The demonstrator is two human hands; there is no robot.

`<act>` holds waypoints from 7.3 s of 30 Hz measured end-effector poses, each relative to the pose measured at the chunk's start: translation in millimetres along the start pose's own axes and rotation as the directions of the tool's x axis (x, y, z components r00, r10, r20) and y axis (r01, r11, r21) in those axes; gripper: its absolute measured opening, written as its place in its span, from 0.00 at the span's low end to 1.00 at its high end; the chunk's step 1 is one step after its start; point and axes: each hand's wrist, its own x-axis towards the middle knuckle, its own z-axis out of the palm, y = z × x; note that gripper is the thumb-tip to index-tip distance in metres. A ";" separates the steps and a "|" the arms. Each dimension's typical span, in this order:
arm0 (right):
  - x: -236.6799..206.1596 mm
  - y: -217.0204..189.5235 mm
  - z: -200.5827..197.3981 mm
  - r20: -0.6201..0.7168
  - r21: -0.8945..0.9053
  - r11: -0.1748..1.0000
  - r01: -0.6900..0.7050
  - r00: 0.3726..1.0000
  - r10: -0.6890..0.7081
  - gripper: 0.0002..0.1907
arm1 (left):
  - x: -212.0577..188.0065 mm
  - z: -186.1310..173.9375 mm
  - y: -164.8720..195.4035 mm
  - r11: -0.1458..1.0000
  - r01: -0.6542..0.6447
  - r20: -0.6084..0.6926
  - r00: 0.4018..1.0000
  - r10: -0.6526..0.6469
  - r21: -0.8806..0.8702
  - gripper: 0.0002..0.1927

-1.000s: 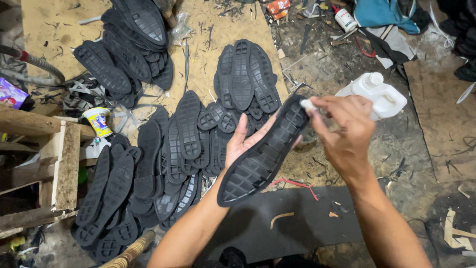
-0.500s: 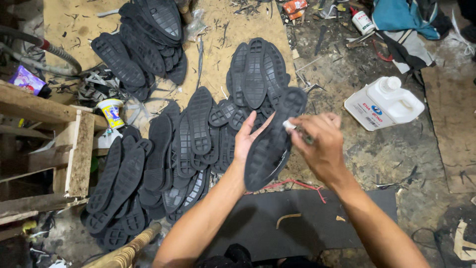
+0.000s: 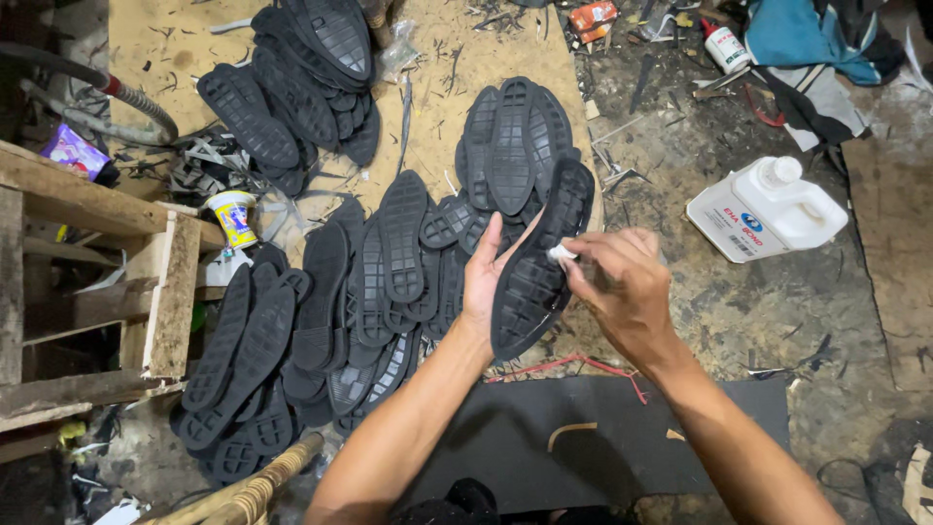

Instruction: The person repeatedly picks up black shoe soles from a pile, applies a liquid from a small container using a white applicator to the sole surface, and places the treated soles back on the pile. The process is repeated for multiple soles throughout the clip.

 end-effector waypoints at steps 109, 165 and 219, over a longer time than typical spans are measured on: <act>9.9 -20.6 -33.3 -0.148 0.170 0.954 -0.247 0.951 0.273 0.12 | 26.6 7.5 -46.6 0.898 -0.111 -0.132 0.974 0.183 0.426 0.29; -17.7 -30.6 -45.0 -0.107 0.201 0.979 -0.035 0.993 0.057 0.13 | 28.9 46.8 -6.6 0.988 -0.143 0.014 0.989 0.144 -0.057 0.27; 8.0 4.7 -72.2 -0.219 -0.189 0.982 -0.015 0.975 -0.027 0.12 | 21.5 62.5 -17.9 0.997 0.051 -0.094 0.995 -0.045 0.065 0.46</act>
